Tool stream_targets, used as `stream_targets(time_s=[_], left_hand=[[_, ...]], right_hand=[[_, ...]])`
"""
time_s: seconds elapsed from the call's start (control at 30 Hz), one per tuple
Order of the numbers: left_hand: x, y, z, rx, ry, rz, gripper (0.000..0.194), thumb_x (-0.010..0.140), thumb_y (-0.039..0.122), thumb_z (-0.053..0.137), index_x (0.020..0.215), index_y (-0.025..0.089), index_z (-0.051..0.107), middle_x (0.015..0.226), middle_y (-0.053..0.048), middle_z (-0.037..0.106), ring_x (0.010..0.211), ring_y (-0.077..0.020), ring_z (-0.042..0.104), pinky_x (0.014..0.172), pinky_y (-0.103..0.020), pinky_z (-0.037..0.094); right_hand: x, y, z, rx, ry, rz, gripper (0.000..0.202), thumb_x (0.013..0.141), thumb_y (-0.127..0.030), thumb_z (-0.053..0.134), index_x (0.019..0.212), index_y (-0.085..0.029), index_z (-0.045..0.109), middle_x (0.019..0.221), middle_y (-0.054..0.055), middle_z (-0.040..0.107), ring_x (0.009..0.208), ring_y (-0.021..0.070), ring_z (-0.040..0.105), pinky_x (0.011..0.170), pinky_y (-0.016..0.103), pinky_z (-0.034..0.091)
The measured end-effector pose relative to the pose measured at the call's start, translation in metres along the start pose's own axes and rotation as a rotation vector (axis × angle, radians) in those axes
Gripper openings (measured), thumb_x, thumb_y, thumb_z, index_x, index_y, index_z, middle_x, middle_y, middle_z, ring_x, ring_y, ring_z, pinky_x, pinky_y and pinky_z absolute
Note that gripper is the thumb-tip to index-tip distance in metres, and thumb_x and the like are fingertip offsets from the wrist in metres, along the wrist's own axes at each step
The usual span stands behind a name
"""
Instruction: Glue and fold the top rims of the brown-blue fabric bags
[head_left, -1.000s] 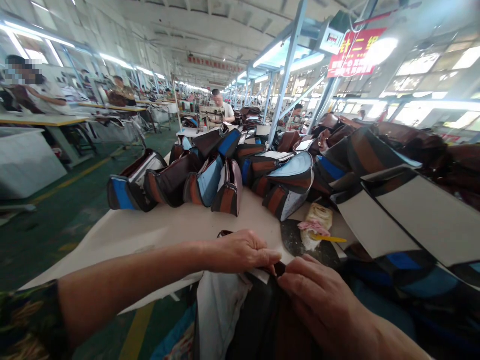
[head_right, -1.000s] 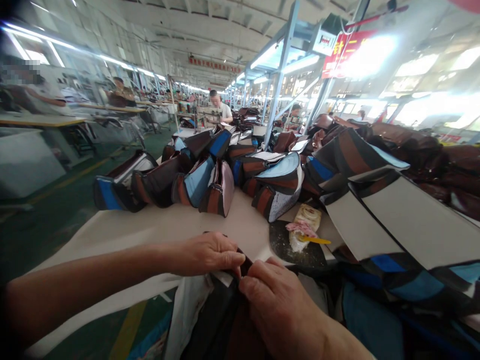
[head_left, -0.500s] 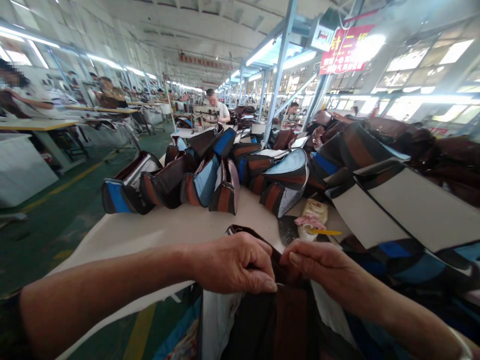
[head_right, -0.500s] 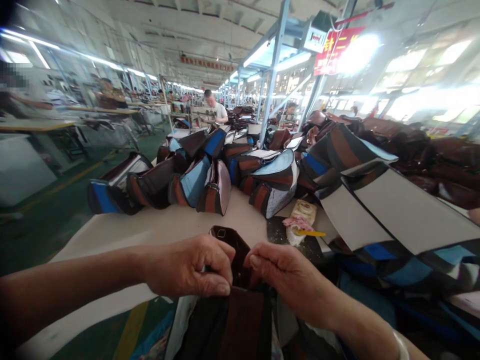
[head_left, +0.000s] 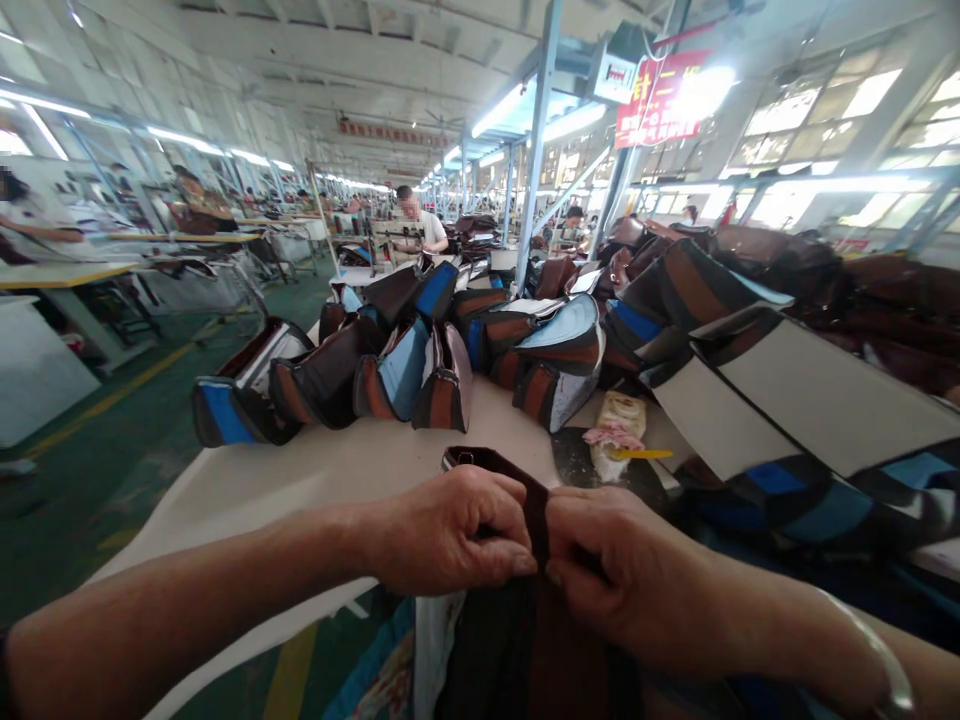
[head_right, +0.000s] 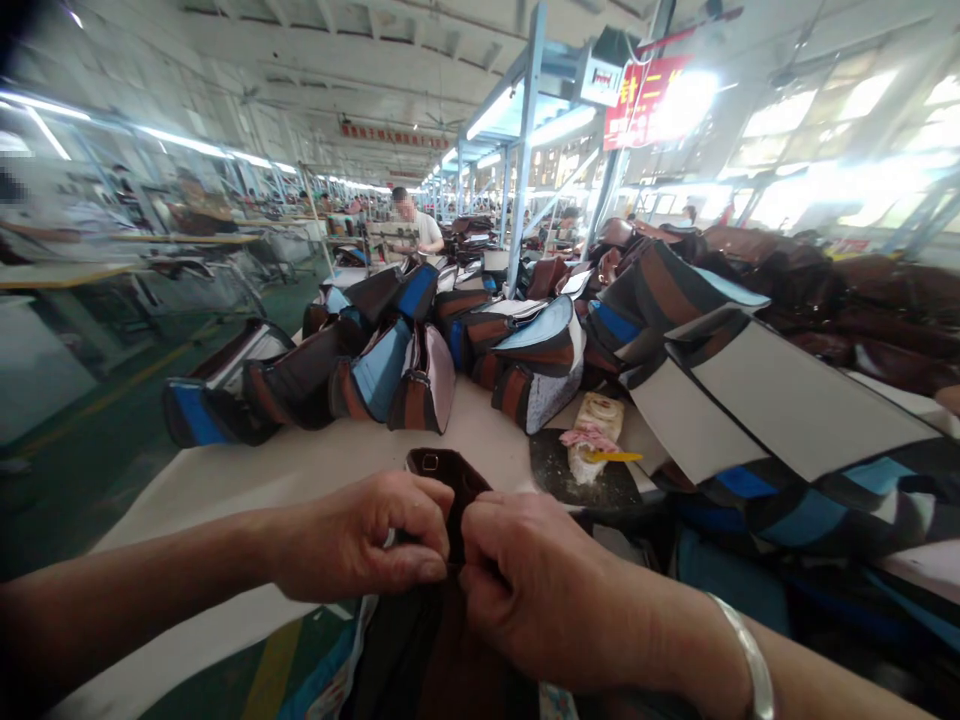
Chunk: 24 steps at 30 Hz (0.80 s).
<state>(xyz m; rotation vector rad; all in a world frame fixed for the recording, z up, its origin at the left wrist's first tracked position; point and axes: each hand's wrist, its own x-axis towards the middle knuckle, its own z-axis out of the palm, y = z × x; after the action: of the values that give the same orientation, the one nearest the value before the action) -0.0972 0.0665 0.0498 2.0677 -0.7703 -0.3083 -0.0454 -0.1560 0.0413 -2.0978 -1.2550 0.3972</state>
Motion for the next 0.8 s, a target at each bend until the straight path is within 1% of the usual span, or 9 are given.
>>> stream_targets(time_s=[0.13, 0.2, 0.27, 0.37, 0.43, 0.5, 0.57, 0.67, 0.8], left_hand=[[-0.007, -0.014, -0.001, -0.147, 0.008, -0.075, 0.051, 0.099, 0.055, 0.044, 0.074, 0.014, 0.063, 0.078, 0.001, 0.049, 0.071, -0.0131, 0.047, 0.069, -0.025, 0.04], [-0.009, -0.023, -0.001, -0.191, 0.041, -0.112, 0.063, 0.101, 0.062, 0.031, 0.08, 0.013, 0.065, 0.078, 0.0, 0.049, 0.074, -0.0144, 0.046, 0.075, -0.026, 0.04], [-0.009, -0.031, 0.0, -0.214, 0.055, -0.17, 0.068, 0.102, 0.062, 0.025, 0.086, 0.012, 0.068, 0.079, -0.001, 0.052, 0.075, -0.0151, 0.047, 0.077, -0.027, 0.04], [-0.008, -0.036, 0.006, -0.216, 0.072, -0.217, 0.07, 0.103, 0.059, 0.018, 0.094, 0.012, 0.069, 0.084, -0.003, 0.059, 0.078, -0.0167, 0.052, 0.079, -0.028, 0.043], [-0.01, -0.034, 0.015, -0.084, 0.174, -0.179, 0.061, 0.102, 0.06, 0.026, 0.103, 0.014, 0.067, 0.095, -0.005, 0.062, 0.09, -0.0199, 0.056, 0.087, -0.031, 0.043], [-0.014, -0.029, 0.028, 0.129, 0.369, -0.151, 0.052, 0.094, 0.064, 0.046, 0.106, 0.016, 0.061, 0.102, -0.006, 0.06, 0.098, -0.023, 0.055, 0.09, -0.033, 0.042], [-0.018, -0.027, 0.043, 0.263, 0.501, -0.221, 0.05, 0.084, 0.066, 0.059, 0.096, 0.018, 0.056, 0.091, -0.004, 0.058, 0.084, -0.0215, 0.053, 0.077, -0.031, 0.043], [-0.021, -0.035, 0.063, 0.224, 0.347, -0.376, 0.044, 0.08, 0.062, 0.063, 0.079, 0.02, 0.05, 0.071, 0.001, 0.053, 0.062, -0.0158, 0.043, 0.055, -0.027, 0.034], [-0.015, -0.051, 0.076, -0.098, 0.246, -0.29, 0.038, 0.095, 0.053, 0.043, 0.081, 0.019, 0.053, 0.077, -0.001, 0.057, 0.069, -0.0168, 0.05, 0.061, -0.025, 0.039]], right_hand=[[0.0, 0.026, 0.002, 0.49, -0.08, 0.083, 0.031, 0.1, -0.042, 0.048, 0.087, -0.017, 0.062, 0.079, 0.0, 0.057, 0.074, 0.0134, 0.051, 0.067, 0.026, 0.041], [0.0, 0.04, 0.002, 0.654, -0.046, 0.063, 0.044, 0.104, -0.05, 0.037, 0.107, -0.016, 0.066, 0.098, 0.005, 0.063, 0.092, 0.0169, 0.056, 0.085, 0.031, 0.043], [0.0, 0.049, 0.005, 0.67, -0.053, 0.053, 0.044, 0.102, -0.052, 0.044, 0.119, -0.018, 0.064, 0.108, 0.007, 0.063, 0.101, 0.0188, 0.055, 0.09, 0.032, 0.042], [0.003, 0.053, 0.017, 0.585, -0.051, 0.045, 0.038, 0.093, -0.052, 0.062, 0.098, -0.015, 0.066, 0.087, 0.001, 0.057, 0.081, 0.0142, 0.049, 0.073, 0.027, 0.038], [0.007, 0.053, 0.027, 0.615, 0.048, 0.086, 0.041, 0.091, -0.054, 0.063, 0.079, -0.015, 0.058, 0.069, -0.005, 0.042, 0.065, 0.0103, 0.036, 0.06, 0.025, 0.029], [0.012, 0.054, 0.037, 0.685, 0.163, 0.132, 0.046, 0.092, -0.057, 0.06, 0.073, -0.016, 0.052, 0.065, -0.007, 0.035, 0.061, 0.0096, 0.028, 0.056, 0.025, 0.023], [0.015, 0.054, 0.044, 0.684, 0.255, 0.137, 0.045, 0.091, -0.057, 0.06, 0.073, -0.016, 0.051, 0.065, -0.006, 0.037, 0.062, 0.0096, 0.03, 0.056, 0.025, 0.024], [0.017, 0.058, 0.053, 0.678, 0.375, 0.143, 0.045, 0.091, -0.055, 0.062, 0.072, -0.015, 0.054, 0.064, -0.006, 0.04, 0.061, 0.0092, 0.033, 0.056, 0.024, 0.027], [0.018, 0.096, 0.067, 1.003, 0.691, 0.311, 0.046, 0.084, -0.061, 0.067, 0.089, -0.016, 0.061, 0.08, 0.0, 0.061, 0.07, 0.0116, 0.055, 0.066, 0.024, 0.046]])
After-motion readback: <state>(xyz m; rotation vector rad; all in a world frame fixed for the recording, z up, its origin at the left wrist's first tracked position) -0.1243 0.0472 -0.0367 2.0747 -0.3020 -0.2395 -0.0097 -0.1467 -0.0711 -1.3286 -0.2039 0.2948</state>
